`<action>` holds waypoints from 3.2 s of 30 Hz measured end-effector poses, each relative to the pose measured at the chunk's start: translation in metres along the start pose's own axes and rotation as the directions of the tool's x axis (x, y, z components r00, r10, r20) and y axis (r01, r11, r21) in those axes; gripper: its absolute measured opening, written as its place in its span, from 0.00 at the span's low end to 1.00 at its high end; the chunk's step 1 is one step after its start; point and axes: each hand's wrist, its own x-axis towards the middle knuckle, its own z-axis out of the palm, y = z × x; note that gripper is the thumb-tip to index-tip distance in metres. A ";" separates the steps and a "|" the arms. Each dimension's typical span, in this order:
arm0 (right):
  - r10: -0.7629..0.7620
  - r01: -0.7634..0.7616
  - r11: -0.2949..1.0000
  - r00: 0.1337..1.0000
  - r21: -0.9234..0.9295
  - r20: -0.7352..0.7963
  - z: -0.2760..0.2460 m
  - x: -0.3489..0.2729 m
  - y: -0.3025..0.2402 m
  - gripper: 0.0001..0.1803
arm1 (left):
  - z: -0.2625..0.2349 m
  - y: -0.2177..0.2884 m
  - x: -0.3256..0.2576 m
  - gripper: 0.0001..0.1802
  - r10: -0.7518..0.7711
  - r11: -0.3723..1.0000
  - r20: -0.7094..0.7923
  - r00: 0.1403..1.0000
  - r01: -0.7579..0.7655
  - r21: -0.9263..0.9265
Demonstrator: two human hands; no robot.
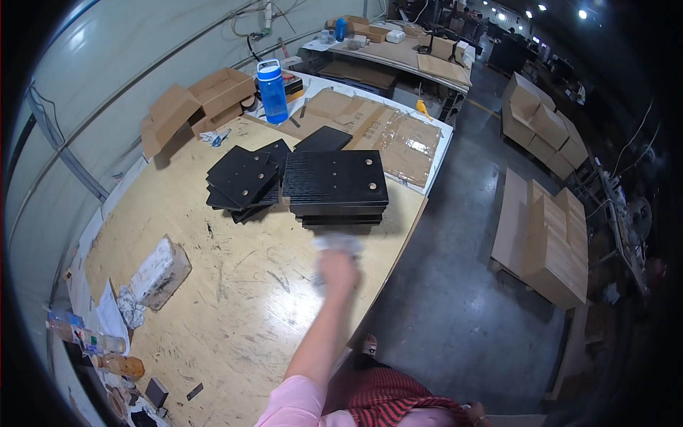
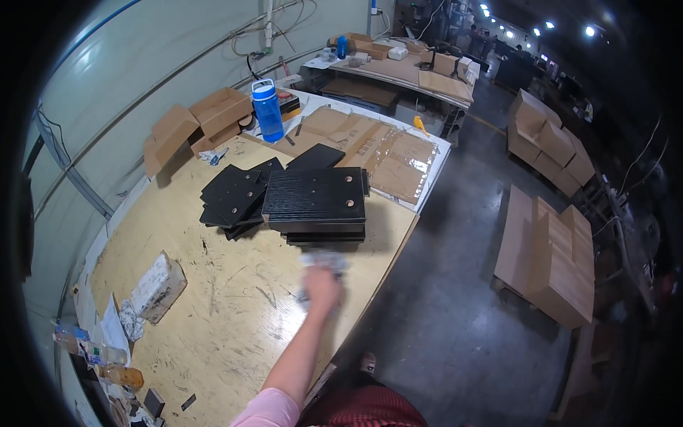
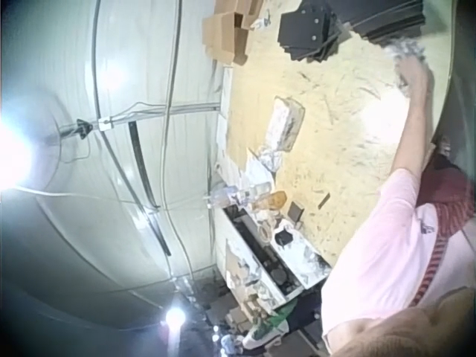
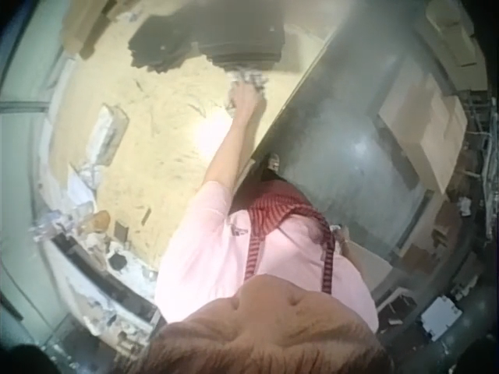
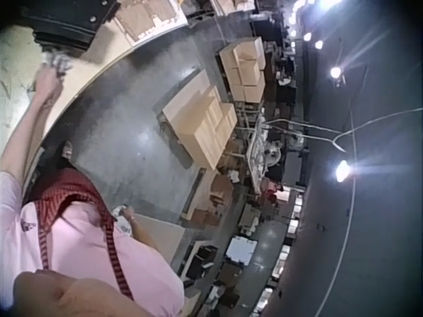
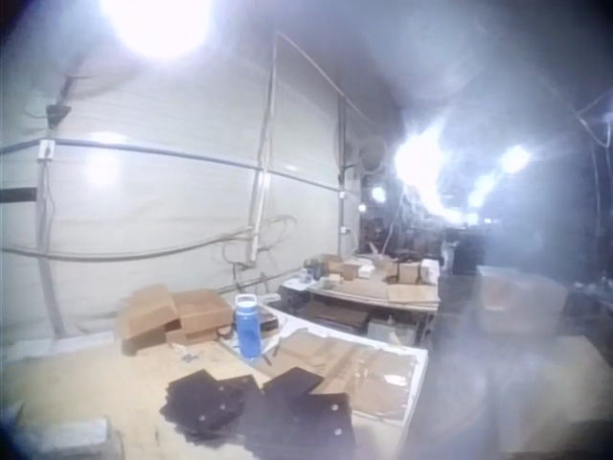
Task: Apply black finish to the edges of wooden components and wipe them clean with a cloth.
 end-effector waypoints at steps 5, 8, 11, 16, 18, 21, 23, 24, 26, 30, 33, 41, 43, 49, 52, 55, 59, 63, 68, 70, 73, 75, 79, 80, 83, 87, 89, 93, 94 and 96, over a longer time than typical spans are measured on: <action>0.054 -0.087 0.939 0.993 0.332 0.108 -0.030 0.013 -0.021 0.17 | 0.013 0.031 -0.024 0.23 0.249 0.911 -0.190 0.950 -0.296 -0.288; 0.144 -0.121 0.863 0.990 0.490 -0.008 -0.027 0.008 -0.008 0.16 | -0.017 -0.010 -0.023 0.30 -0.057 0.996 -0.190 0.980 0.042 -0.081; 0.080 -0.081 0.988 0.997 0.134 0.015 -0.038 0.007 -0.039 0.19 | 0.036 0.018 0.002 0.24 0.070 0.996 -0.222 0.973 -0.057 0.064; 0.041 -0.079 0.968 0.986 0.238 0.162 -0.048 0.031 -0.061 0.20 | 0.043 0.112 -0.007 0.25 0.436 0.843 0.122 0.891 -0.358 -0.402; 0.028 -0.068 0.905 0.994 0.419 0.102 -0.044 0.032 -0.051 0.19 | 0.020 0.088 -0.019 0.25 0.431 0.814 0.002 0.903 -0.387 -0.434; 0.132 -0.149 0.870 0.989 0.471 0.068 -0.023 0.029 -0.012 0.18 | -0.021 -0.027 -0.050 0.30 0.026 0.915 -0.039 0.999 -0.039 -0.401; 0.230 -0.210 0.868 0.973 0.451 0.012 -0.014 0.013 -0.011 0.18 | -0.047 -0.136 -0.075 0.29 -0.320 0.891 -0.262 0.911 0.195 -0.410; 0.249 -0.225 0.859 0.968 0.459 0.007 -0.011 0.004 -0.015 0.18 | -0.061 -0.186 -0.089 0.29 -0.403 0.884 -0.272 0.874 0.295 -0.363; 0.275 -0.283 0.933 0.959 0.221 0.067 -0.028 -0.014 -0.055 0.22 | -0.087 -0.209 -0.129 0.29 -0.479 0.822 -0.453 0.752 0.565 0.070; 0.070 -0.092 0.989 0.981 0.119 0.181 -0.029 0.010 -0.094 0.30 | -0.008 -0.093 -0.157 0.29 -0.209 0.976 -0.249 0.946 0.187 -0.107; -0.113 0.096 0.991 0.974 0.093 0.195 -0.061 0.052 -0.144 0.28 | 0.039 -0.001 -0.173 0.27 0.355 0.894 0.087 0.931 -0.311 -0.323; -0.052 -0.038 0.799 0.990 0.600 0.132 -0.067 0.129 -0.097 0.27 | -0.064 -0.186 -0.247 0.27 -0.247 0.845 -0.278 0.928 0.066 -0.531; -0.067 -0.040 0.819 0.984 0.573 0.165 -0.021 0.149 -0.060 0.26 | -0.101 -0.235 -0.282 0.26 -0.378 0.871 -0.345 0.859 0.203 -0.447; -0.271 0.261 0.963 0.932 0.073 0.241 -0.035 0.137 -0.149 0.23 | -0.114 -0.343 -0.389 0.28 -0.432 0.826 -0.495 0.754 0.551 0.117; -0.299 0.264 0.936 0.945 0.232 0.133 -0.051 0.114 -0.214 0.23 | -0.127 -0.383 -0.396 0.29 -0.595 0.658 -0.576 0.561 0.752 0.052; -0.297 0.252 0.917 0.949 0.309 0.108 -0.116 0.062 -0.307 0.21 | -0.156 -0.369 -0.373 0.27 -0.586 0.650 -0.630 0.509 0.760 0.008; -0.451 0.599 0.754 0.771 0.271 -0.450 -0.122 0.076 -0.355 0.20 | -0.091 -0.295 -0.279 0.16 -0.479 0.869 -0.619 0.623 0.437 -0.232; -0.601 0.688 0.611 0.725 0.392 -0.337 -0.172 -0.011 -0.503 0.18 | -0.052 -0.175 -0.253 0.17 -0.069 0.948 -0.144 0.987 0.020 -0.319; -0.808 0.866 0.305 0.455 0.396 -0.374 -0.135 -0.048 -0.605 0.16 | -0.127 -0.216 -0.288 0.16 -0.132 0.920 -0.286 0.949 0.010 -0.391; -0.887 0.811 0.319 0.438 0.491 -0.147 -0.109 -0.085 -0.646 0.14 | -0.156 -0.260 -0.321 0.18 -0.256 0.931 -0.339 0.905 0.136 -0.340; -0.923 0.715 0.352 0.371 0.604 0.099 -0.058 -0.133 -0.697 0.13 | -0.185 -0.306 -0.365 0.23 -0.463 0.886 -0.222 0.858 0.449 -0.111; -0.934 0.659 0.347 0.306 0.668 0.183 -0.027 -0.166 -0.726 0.13 | -0.202 -0.295 -0.372 0.31 -0.489 0.841 -0.313 0.814 0.535 0.076; -0.884 0.316 0.468 0.168 0.826 0.437 0.017 -0.247 -0.762 0.16 | -0.193 -0.271 -0.349 0.47 -0.458 0.888 -0.334 0.824 0.439 -0.136; -0.846 0.266 0.529 0.093 0.806 0.525 0.011 -0.270 -0.768 0.17 | -0.184 -0.273 -0.343 0.43 -0.369 0.898 -0.414 0.832 0.204 -0.390; -0.895 0.430 0.416 0.041 0.801 0.443 0.019 -0.285 -0.769 0.21 | -0.180 -0.304 -0.321 0.29 -0.326 0.909 -0.571 0.754 0.084 -0.407; -0.943 0.617 0.333 0.221 0.713 0.249 0.022 -0.218 -0.751 0.20 | -0.244 -0.364 -0.305 0.31 -0.405 0.909 -0.470 0.785 0.400 -0.116; -0.934 0.690 0.356 0.289 0.630 0.210 0.034 -0.161 -0.727 0.18 | -0.254 -0.396 -0.314 0.42 -0.345 0.859 -0.623 0.702 0.504 0.092; -0.857 0.637 0.472 0.493 0.609 0.148 0.002 -0.090 -0.654 0.10 | -0.232 -0.385 -0.352 0.38 -0.206 0.974 -0.356 0.912 0.225 0.013; -0.817 0.607 0.505 0.565 0.613 0.114 -0.015 -0.079 -0.633 0.10 | -0.230 -0.366 -0.357 0.35 -0.156 0.981 -0.189 0.969 0.175 0.086; -0.630 0.382 0.589 0.769 0.712 0.109 -0.048 -0.061 -0.591 0.08 | -0.218 -0.353 -0.366 0.32 -0.086 0.984 -0.007 0.996 0.086 0.157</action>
